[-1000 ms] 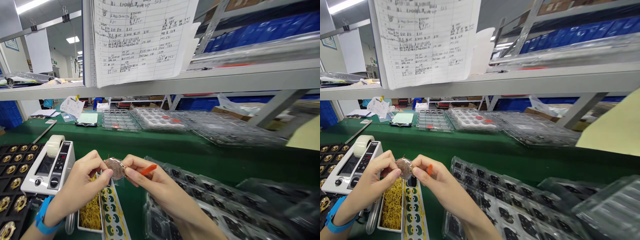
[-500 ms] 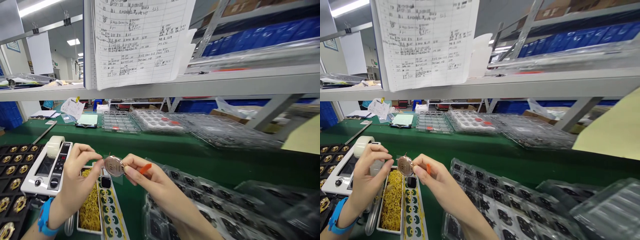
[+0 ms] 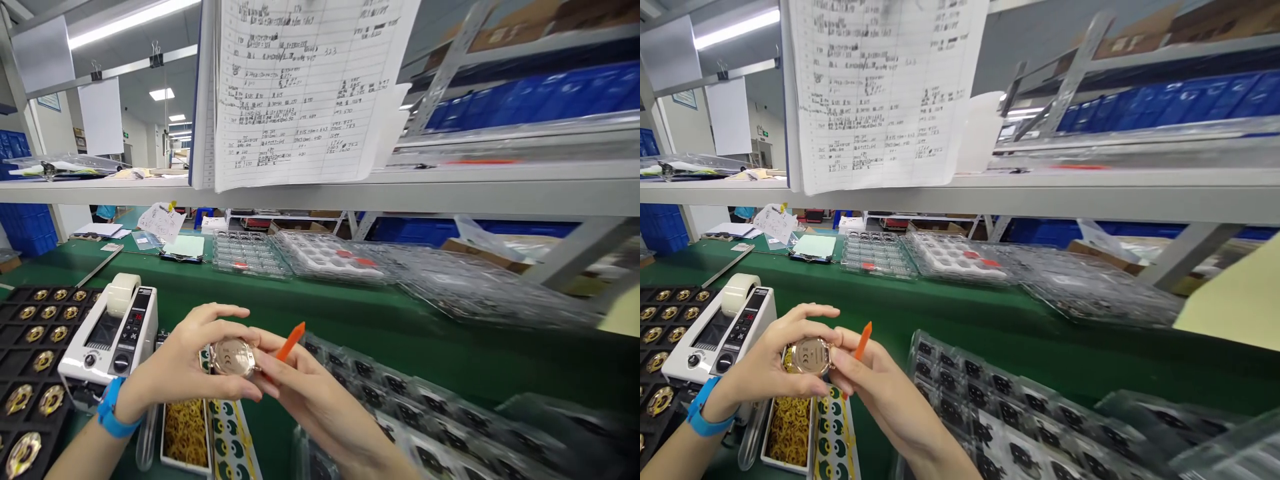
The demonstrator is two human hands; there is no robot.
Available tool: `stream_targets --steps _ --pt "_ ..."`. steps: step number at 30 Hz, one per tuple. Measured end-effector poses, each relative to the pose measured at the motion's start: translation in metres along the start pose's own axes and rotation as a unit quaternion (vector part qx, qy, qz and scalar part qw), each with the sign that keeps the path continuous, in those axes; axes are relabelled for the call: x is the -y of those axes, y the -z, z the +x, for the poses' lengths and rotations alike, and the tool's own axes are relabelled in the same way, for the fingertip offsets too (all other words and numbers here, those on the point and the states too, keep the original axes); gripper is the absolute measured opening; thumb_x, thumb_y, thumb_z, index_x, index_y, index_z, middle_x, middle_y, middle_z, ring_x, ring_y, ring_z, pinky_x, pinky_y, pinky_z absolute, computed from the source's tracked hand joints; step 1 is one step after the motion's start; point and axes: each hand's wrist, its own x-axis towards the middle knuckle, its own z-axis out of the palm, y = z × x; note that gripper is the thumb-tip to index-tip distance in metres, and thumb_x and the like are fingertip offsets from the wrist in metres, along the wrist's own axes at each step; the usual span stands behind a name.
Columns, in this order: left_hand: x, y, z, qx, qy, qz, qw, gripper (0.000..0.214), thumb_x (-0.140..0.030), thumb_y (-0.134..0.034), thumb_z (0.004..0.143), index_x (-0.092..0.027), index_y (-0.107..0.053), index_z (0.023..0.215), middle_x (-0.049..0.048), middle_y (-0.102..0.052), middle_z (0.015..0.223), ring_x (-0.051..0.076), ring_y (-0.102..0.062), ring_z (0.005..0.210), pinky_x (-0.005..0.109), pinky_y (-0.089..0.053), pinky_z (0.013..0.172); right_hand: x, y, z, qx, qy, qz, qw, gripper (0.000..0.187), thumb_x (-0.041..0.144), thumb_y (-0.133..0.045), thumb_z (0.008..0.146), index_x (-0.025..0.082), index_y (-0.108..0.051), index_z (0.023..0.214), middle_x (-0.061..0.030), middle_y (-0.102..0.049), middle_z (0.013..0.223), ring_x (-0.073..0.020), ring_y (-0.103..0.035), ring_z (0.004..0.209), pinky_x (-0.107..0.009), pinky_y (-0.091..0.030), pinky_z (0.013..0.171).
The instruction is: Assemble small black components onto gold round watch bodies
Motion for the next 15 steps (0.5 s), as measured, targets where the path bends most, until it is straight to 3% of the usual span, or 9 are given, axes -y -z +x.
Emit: stream_targets --steps 3,6,8,10,12,15 --pt "0.0 0.009 -0.003 -0.005 -0.03 0.114 0.993 0.045 -0.035 -0.074 0.082 -0.021 -0.063 0.124 0.0152 -0.061 0.134 0.031 -0.055 0.127 0.048 -0.043 0.108 -0.001 0.002 0.004 -0.015 -0.008 0.031 0.999 0.048 0.063 -0.075 0.071 0.018 -0.062 0.076 0.0065 -0.035 0.053 -0.0087 -0.027 0.052 -0.024 -0.029 0.055" --pt "-0.003 0.016 -0.023 -0.06 -0.018 0.237 0.97 0.029 -0.027 -0.054 0.096 -0.019 -0.062 0.122 0.0153 -0.064 0.13 0.028 -0.059 0.121 0.047 -0.05 0.102 -0.008 0.017 0.014 -0.064 0.004 0.005 0.998 0.051 0.065 -0.077 0.066 0.018 -0.056 0.067 0.0049 -0.038 0.056 -0.0084 -0.029 0.051 -0.024 -0.032 0.053" --pt "-0.006 0.018 -0.049 -0.108 0.019 0.272 0.956 0.025 -0.025 -0.047 0.099 -0.019 -0.064 0.116 0.0145 -0.069 0.122 0.026 -0.064 0.114 0.043 -0.054 0.095 -0.021 0.036 0.028 -0.109 0.007 -0.073 0.991 0.053 0.069 -0.072 0.066 0.019 -0.054 0.065 0.0032 -0.04 0.057 -0.0102 -0.034 0.051 -0.025 -0.034 0.05" --pt "-0.011 0.014 -0.081 -0.136 0.048 0.276 0.95 0.024 -0.025 -0.045 0.099 -0.019 -0.066 0.11 0.0132 -0.072 0.112 0.023 -0.068 0.104 0.036 -0.058 0.087 -0.039 0.057 0.047 -0.165 0.01 -0.225 0.96 0.054 0.071 -0.065 0.069 0.02 -0.054 0.059 -0.0002 -0.046 0.056 -0.0129 -0.041 0.05 -0.028 -0.036 0.049" --pt "-0.017 0.008 -0.114 -0.142 0.068 0.285 0.945 0.023 -0.024 -0.045 0.099 -0.019 -0.067 0.104 0.0123 -0.074 0.106 0.022 -0.07 0.098 0.033 -0.058 0.083 -0.058 0.075 0.067 -0.184 0.002 -0.28 0.942 0.039 0.054 -0.069 0.074 0.018 -0.064 0.061 -0.0022 -0.05 0.054 -0.0136 -0.043 0.047 -0.028 -0.033 0.048" --pt "-0.021 0.002 -0.159 -0.138 0.11 0.324 0.929 0.023 -0.021 -0.045 0.098 -0.019 -0.068 0.1 0.0115 -0.075 0.103 0.021 -0.071 0.094 0.031 -0.058 0.081 -0.075 0.093 0.09 -0.215 0.005 -0.344 0.914 0.032 0.026 -0.067 0.077 0.02 -0.06 0.046 -0.0047 -0.054 0.051 -0.0138 -0.048 0.045 -0.03 -0.032 0.05"
